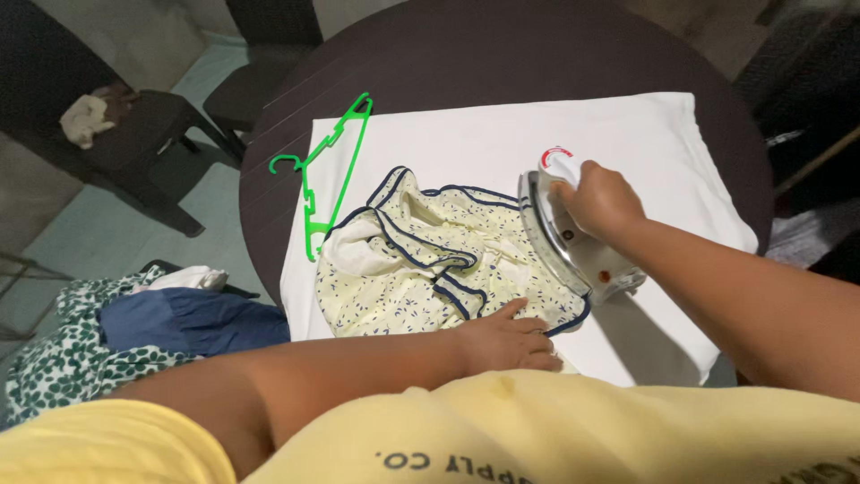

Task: The person irons a pair of black shorts on a table, then hangs them on a hanger. They then iron a patterned dress and a white t-shirt, smoothing each garment before ironing and placing them aside after completion.

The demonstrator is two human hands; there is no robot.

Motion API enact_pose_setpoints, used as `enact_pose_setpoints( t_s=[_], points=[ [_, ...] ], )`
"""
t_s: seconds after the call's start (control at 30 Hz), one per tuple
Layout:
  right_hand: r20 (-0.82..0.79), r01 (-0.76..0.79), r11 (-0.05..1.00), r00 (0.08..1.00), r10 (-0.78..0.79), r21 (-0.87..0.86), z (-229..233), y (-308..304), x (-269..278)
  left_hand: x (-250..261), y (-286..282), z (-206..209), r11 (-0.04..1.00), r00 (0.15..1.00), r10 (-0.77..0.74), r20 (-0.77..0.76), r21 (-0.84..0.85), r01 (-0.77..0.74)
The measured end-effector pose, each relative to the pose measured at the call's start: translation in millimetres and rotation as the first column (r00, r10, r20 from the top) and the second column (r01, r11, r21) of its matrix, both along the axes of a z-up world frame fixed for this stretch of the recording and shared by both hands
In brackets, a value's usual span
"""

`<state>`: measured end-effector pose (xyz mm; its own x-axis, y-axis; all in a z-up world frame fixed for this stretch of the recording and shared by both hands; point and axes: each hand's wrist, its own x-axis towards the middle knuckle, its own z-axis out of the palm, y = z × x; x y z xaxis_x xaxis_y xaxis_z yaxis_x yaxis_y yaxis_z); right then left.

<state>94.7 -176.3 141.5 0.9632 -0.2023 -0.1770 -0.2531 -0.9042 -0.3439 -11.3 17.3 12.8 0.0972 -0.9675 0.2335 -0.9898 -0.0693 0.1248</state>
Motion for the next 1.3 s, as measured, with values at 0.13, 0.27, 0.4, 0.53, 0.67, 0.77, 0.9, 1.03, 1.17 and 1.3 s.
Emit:
enact_pose_setpoints(
  t_s=[0.13,0.27,0.4,0.53,0.67,0.77,0.9,1.03,1.17,1.3],
  points=[
    [-0.026,-0.080,0.996,0.997,0.079,-0.031,-5.4,-1.1,-21.6,-3.8,-8.1,13.2,0.948,0.997,0.083,0.006,0.309,-0.081],
    [-0.035,-0.152,0.985,0.988,0.150,-0.085,-11.4,-12.8,-63.3,-7.1,-0.7,13.0,0.993,0.998,0.060,0.005,0.097,-0.061],
    [0.040,-0.190,0.967,0.979,0.199,-0.170,-8.6,-24.3,-90.5,-5.4,-1.7,8.5,0.998,0.981,0.022,-0.195,0.066,-0.009],
    [-0.049,-0.075,0.987,0.996,0.069,-0.144,-6.7,-22.0,-82.3,-5.8,-1.9,5.8,0.996,0.998,0.002,-0.058,-0.089,-0.007],
    [-0.011,-0.014,0.988,1.000,0.013,-0.152,-6.1,-13.0,-58.7,-4.7,-7.6,5.0,0.970,0.998,0.055,-0.010,0.238,-0.051],
    [-0.033,0.054,0.995,0.998,-0.057,-0.087,-7.2,-5.6,-48.1,-7.7,1.6,7.9,0.999,0.997,-0.047,-0.061,-0.016,0.046],
    [0.077,0.026,0.997,0.997,-0.020,-0.076,-6.0,-8.8,-45.4,-14.2,10.6,23.7,0.987,0.936,0.049,-0.349,0.162,0.009],
    [0.040,0.107,0.994,0.994,-0.106,-0.029,-6.5,-5.4,-41.4,-17.5,29.7,50.0,0.970,0.942,0.056,-0.332,0.240,0.027],
    [0.027,0.168,0.985,0.985,-0.169,0.043,-10.9,5.5,-41.4,-25.7,48.5,69.6,0.957,0.940,0.069,-0.334,0.289,0.033],
    [0.129,0.091,0.996,0.987,-0.091,0.004,-18.1,12.6,-64.3,-28.2,46.1,76.1,0.935,0.900,0.160,-0.405,0.355,-0.006]
  ],
)
